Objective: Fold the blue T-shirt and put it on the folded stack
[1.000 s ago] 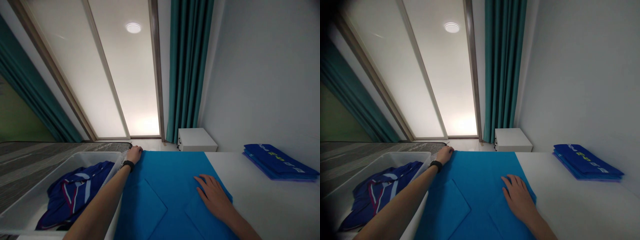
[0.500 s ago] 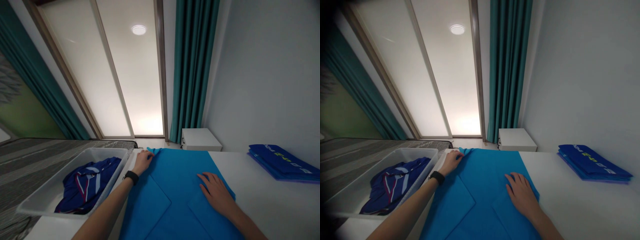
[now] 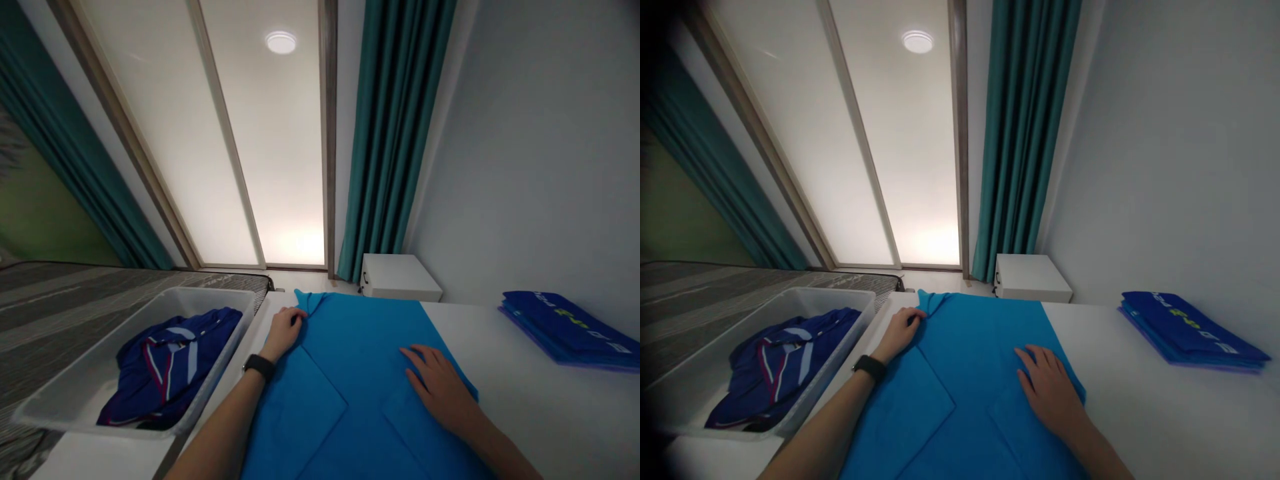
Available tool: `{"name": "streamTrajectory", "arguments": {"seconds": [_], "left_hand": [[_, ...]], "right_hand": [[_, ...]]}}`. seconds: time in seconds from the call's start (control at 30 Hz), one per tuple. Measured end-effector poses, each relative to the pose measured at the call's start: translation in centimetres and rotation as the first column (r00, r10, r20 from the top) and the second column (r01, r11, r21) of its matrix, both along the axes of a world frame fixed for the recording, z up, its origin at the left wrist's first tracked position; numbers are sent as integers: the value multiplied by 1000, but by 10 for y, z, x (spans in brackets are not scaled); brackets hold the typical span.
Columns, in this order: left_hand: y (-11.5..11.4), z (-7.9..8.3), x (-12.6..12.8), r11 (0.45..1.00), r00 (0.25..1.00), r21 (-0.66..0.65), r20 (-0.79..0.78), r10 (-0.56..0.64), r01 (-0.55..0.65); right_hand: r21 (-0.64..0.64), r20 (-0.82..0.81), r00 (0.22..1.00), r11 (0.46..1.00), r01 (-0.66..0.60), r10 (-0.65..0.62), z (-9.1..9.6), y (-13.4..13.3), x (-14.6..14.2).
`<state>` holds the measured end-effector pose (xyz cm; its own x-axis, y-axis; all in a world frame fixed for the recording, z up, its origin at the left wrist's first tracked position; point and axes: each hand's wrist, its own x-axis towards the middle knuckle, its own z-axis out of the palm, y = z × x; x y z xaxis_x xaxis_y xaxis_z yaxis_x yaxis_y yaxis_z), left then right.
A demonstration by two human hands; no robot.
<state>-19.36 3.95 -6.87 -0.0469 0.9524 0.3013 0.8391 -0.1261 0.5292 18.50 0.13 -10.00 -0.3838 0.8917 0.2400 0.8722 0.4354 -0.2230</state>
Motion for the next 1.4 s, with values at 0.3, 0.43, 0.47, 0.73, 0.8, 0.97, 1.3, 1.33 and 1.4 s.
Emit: {"name": "streamTrajectory", "arguments": {"seconds": [0.3, 0.43, 0.47, 0.73, 0.8, 0.97, 1.3, 1.33, 1.4], "left_hand": [[-4, -2, 0, 999, 973, 36, 229, 8, -16], [-4, -2, 0, 1000, 951, 12, 310, 20, -25], [-4, -2, 0, 1000, 946, 7, 322, 26, -29], [-3, -3, 1, 998, 937, -23, 344, 59, -54], [-3, -2, 1, 998, 933, -15, 355, 57, -55], [-4, -1, 2, 999, 927, -9, 371, 47, -47], [-2, -4, 1, 998, 918, 22, 395, 38, -50], [-2, -4, 1, 999, 918, 22, 395, 36, -49], [-2, -5, 0, 999, 920, 18, 392, 32, -43]], "right_hand": [[-62, -90, 937, 937, -343, 337, 56, 31, -90], [-87, -143, 884, 884, -460, 446, 69, 72, -155], [-83, -144, 876, 876, -475, 461, 69, 82, -169], [-82, -54, 872, 868, -489, 486, 58, 129, -235], [-60, -1, 869, 867, -495, 495, 53, 129, -242], [2, 53, 875, 877, -481, 480, 45, 125, -246], [158, 43, 891, 878, -452, 452, 61, 107, -224], [171, 47, 886, 871, -461, 460, 62, 103, -220], [173, 53, 878, 861, -478, 476, 61, 93, -214]]}}
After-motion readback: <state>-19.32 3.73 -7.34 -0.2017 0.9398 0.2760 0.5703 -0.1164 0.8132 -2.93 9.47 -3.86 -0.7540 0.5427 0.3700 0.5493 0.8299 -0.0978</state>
